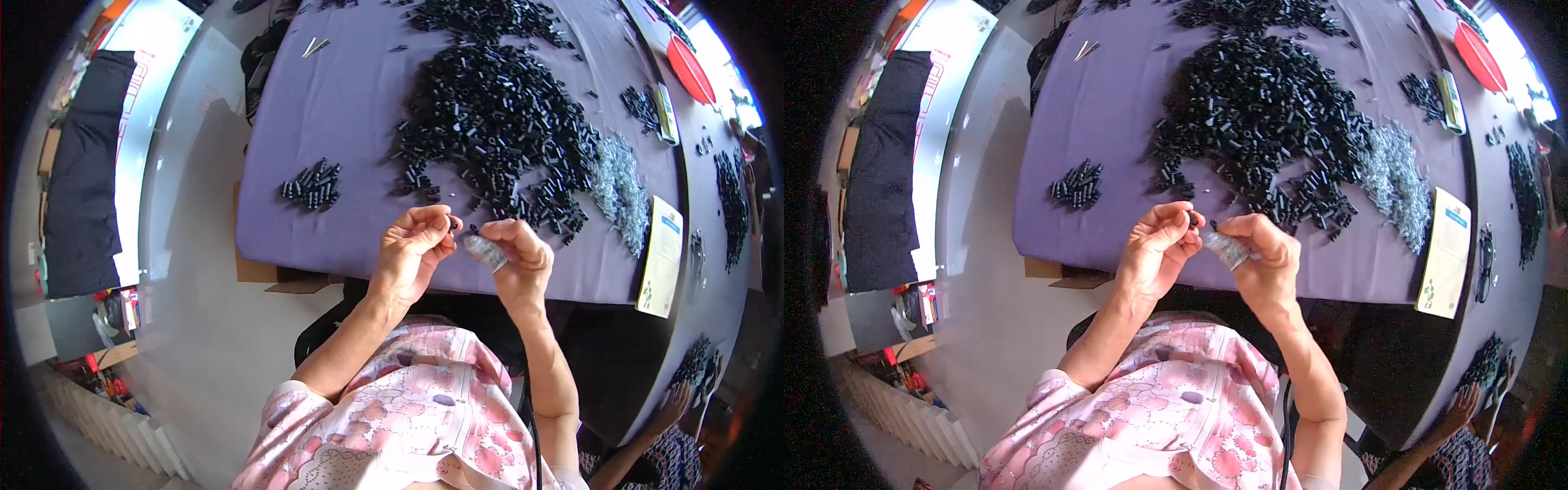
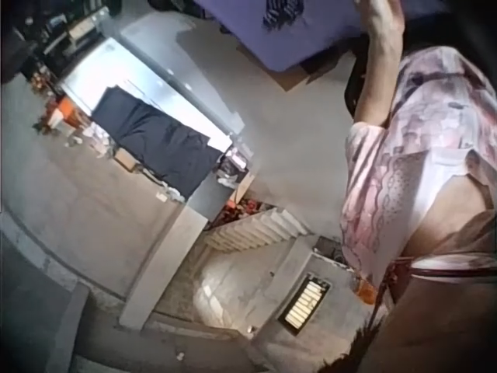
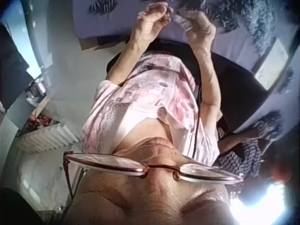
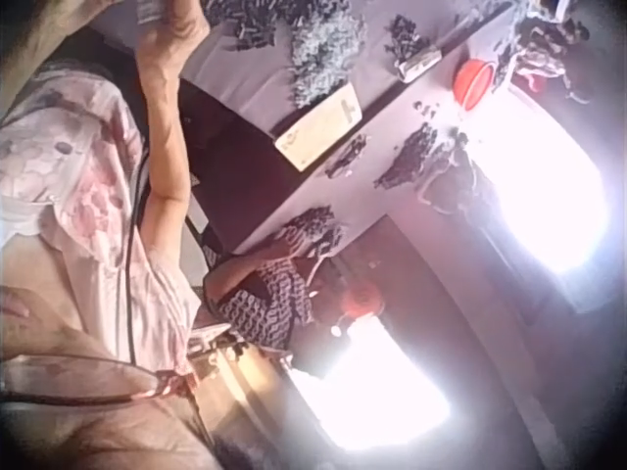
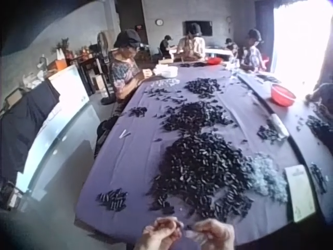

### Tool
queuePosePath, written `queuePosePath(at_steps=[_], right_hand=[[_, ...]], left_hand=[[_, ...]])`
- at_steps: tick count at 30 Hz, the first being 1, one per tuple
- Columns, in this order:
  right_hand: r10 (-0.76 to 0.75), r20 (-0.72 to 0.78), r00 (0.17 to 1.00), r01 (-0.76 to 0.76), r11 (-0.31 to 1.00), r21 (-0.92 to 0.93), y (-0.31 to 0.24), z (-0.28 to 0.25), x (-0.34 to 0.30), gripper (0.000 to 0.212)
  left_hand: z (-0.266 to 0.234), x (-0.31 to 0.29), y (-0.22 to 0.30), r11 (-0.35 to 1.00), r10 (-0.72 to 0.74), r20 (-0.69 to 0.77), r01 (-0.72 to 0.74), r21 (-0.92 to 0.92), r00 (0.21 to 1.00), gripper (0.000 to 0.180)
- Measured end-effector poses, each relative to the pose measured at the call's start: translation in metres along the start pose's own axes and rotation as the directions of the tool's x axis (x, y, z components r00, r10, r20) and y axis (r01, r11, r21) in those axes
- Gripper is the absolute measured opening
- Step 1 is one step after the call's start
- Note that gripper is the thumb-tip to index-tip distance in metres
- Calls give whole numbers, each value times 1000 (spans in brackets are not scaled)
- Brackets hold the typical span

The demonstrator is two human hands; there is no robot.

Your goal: Assembling small black plastic components by hand at a workbench.

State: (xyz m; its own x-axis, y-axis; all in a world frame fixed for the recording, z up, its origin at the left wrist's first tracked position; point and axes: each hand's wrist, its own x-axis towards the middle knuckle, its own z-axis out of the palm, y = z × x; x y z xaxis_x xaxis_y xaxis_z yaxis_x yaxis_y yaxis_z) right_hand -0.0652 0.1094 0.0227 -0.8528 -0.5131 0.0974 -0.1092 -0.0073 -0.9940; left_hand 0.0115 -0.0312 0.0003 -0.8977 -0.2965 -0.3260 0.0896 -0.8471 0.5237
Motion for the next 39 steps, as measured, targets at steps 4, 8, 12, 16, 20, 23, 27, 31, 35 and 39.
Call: queuePosePath(at_steps=[4,8,12,16,20,23,27,31,35,39], right_hand=[[-266,37,963,268,953,-138,-6,-1,-5,22],[-320,7,947,313,920,-237,-15,-3,-8,23],[-370,34,929,364,888,-283,-14,-6,-9,28],[-381,33,924,372,876,-308,-16,-7,-13,33],[-370,21,929,359,885,-297,-13,-8,-15,34],[-367,13,930,355,889,-291,-12,-8,-16,34],[-368,5,930,354,892,-281,-12,-8,-16,33],[-325,-19,946,312,921,-235,-13,-8,-18,32],[-325,-15,946,314,922,-226,-12,-7,-18,31],[-333,-10,943,320,914,-249,-12,-7,-16,31]], left_hand=[[11,-3,-10,1000,14,44,-14,16,999,15],[15,-4,-14,995,55,66,-60,77,996,16],[16,-6,-15,993,52,80,-60,98,995,18],[19,-11,-12,993,41,91,-50,107,995,20],[18,-14,-11,990,9,112,-25,140,994,24],[22,-16,-9,990,6,116,-22,138,993,25],[23,-16,-11,990,8,84,-20,141,996,25],[25,-15,-10,989,-3,67,-7,151,998,25],[24,-15,-13,990,53,89,-64,123,995,24],[30,-16,-16,968,141,32,-144,204,990,22]])
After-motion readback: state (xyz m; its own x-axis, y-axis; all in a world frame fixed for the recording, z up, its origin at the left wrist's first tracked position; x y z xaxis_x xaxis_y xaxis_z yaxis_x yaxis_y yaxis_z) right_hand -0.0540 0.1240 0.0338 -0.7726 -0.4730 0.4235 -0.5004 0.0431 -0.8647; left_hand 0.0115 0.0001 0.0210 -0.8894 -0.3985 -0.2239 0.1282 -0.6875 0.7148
